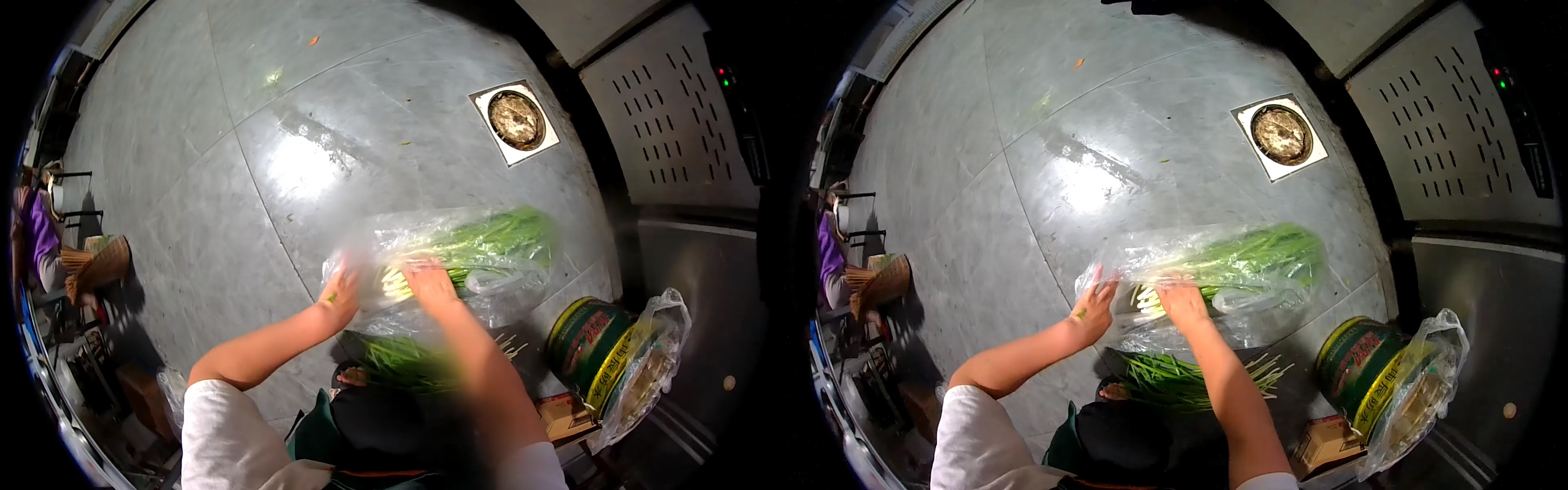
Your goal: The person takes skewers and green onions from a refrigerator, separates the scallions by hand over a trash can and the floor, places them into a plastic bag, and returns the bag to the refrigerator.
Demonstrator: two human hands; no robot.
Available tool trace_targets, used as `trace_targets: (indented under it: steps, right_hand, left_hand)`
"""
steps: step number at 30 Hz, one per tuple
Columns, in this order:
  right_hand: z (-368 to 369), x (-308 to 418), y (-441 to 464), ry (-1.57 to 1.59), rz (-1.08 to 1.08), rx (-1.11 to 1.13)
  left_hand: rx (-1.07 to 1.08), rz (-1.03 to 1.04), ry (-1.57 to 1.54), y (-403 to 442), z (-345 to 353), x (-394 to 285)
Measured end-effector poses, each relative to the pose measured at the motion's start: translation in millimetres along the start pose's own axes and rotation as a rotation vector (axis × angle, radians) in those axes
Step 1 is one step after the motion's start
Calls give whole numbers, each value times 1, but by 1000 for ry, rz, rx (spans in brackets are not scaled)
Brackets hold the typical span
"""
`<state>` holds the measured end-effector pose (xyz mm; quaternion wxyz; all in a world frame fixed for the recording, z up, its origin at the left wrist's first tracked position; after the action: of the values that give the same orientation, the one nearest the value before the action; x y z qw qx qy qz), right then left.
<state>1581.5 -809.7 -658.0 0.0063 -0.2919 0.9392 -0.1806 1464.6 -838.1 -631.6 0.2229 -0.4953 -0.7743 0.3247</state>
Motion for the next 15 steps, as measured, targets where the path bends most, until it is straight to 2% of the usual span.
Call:
trace_targets:
  steps: [2,3,5,9,13,14,15]
  right_hand:
    - [7,-7,4,288,147,537]
    - [12,-9,2,286,145,535]
    - [10,-13,3,83,30,171]
    - [26,-15,2,-21,-2,234]
    - [24,-19,5,-61,-18,284]
    - [19,-23,7,-84,8,379]
    - [15,-26,7,-107,36,473]
  left_hand:
    - [68,11,-2,4,1,1]
    - [134,22,3,4,4,2]
    - [111,8,-6,4,2,3]
    - [148,68,-35,2,7,-16]
    - [137,170,117,-2,17,-45]
    - [16,141,160,-3,15,-47]
    - [13,139,161,-2,20,-47]
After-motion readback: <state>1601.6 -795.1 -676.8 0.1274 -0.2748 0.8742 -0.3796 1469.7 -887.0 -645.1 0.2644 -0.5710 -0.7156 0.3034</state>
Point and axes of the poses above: each hand's wrist, its own y-axis towards the middle knuckle, its own z-axis out of the palm, x = y × z, the point moved 7 cm from there along y, towards the middle knuckle, and after that the axes turned 2 degrees about z, right-handed, at the moved point
